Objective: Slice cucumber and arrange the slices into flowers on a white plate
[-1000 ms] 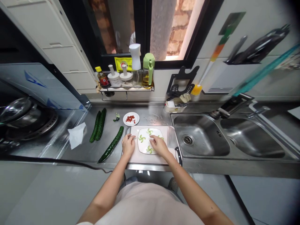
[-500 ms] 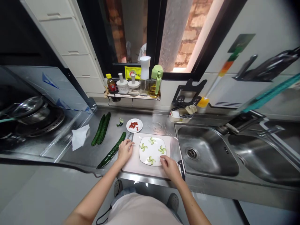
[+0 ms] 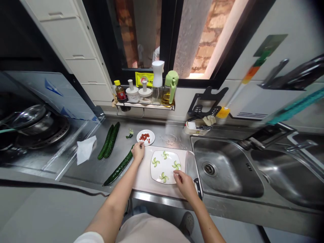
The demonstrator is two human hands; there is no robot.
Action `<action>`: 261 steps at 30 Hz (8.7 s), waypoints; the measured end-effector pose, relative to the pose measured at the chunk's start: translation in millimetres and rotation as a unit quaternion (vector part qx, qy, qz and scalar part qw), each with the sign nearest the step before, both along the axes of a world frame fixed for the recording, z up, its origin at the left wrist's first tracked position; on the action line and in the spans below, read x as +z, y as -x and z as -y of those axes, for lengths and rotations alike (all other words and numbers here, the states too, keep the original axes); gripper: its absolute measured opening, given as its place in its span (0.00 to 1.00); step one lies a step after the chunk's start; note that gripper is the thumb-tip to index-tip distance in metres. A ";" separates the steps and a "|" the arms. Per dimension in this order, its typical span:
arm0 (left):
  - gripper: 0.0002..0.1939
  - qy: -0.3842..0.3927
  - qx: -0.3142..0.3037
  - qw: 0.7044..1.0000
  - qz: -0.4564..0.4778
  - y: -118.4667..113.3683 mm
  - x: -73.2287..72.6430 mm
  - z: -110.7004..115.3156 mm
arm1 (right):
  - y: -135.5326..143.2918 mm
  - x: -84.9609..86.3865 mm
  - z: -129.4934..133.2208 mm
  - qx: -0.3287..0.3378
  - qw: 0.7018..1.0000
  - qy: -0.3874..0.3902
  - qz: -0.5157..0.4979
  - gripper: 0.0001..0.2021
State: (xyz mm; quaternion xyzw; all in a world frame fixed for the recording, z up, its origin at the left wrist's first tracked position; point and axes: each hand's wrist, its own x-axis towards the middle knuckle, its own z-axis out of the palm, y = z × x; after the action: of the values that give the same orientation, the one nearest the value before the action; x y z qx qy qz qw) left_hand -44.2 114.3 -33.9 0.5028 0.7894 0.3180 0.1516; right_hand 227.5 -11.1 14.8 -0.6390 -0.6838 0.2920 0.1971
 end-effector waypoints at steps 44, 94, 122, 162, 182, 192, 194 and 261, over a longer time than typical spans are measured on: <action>0.13 0.106 -0.150 0.965 -0.187 33.5 -11.1 -80.2 | -0.5 -24.5 -8.3 -0.067 0.983 -0.003 -0.170 0.22; 0.11 0.074 -0.169 0.981 -0.064 68.0 3.2 -52.8 | 4.5 -21.2 -17.3 -0.048 0.984 -0.007 -0.171 0.23; 0.19 -0.065 -0.308 0.876 0.365 -33.9 71.4 -21.1 | 41.8 65.2 -129.6 0.088 0.974 -0.168 -0.125 0.09; 0.12 0.079 -0.309 0.947 0.036 -60.1 16.3 -7.1 | 30.1 -39.0 -116.0 0.048 0.992 -0.094 0.066 0.09; 0.08 0.097 -0.293 0.951 -0.011 -79.8 9.7 -5.1 | 36.6 -53.4 -112.8 0.055 0.989 -0.110 0.086 0.08; 0.08 0.094 -0.302 0.948 -0.026 -82.7 8.1 -4.8 | 35.3 -54.5 -113.1 0.057 0.987 -0.114 0.097 0.08; 0.07 0.099 -0.303 0.947 -0.032 -83.7 8.9 -5.0 | 35.5 -53.6 -112.9 0.059 0.987 -0.113 0.099 0.08; 0.08 0.061 -0.169 0.983 -0.041 0.2 20.6 -25.7 | 6.7 -32.2 -47.2 -0.091 0.967 -0.235 -0.046 0.11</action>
State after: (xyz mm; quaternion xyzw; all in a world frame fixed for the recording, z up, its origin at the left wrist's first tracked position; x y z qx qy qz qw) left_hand -44.4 140.0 -13.3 0.6314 0.7164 0.2186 0.2010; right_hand 220.8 36.1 -17.4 -0.6201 -0.6626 0.1328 0.3985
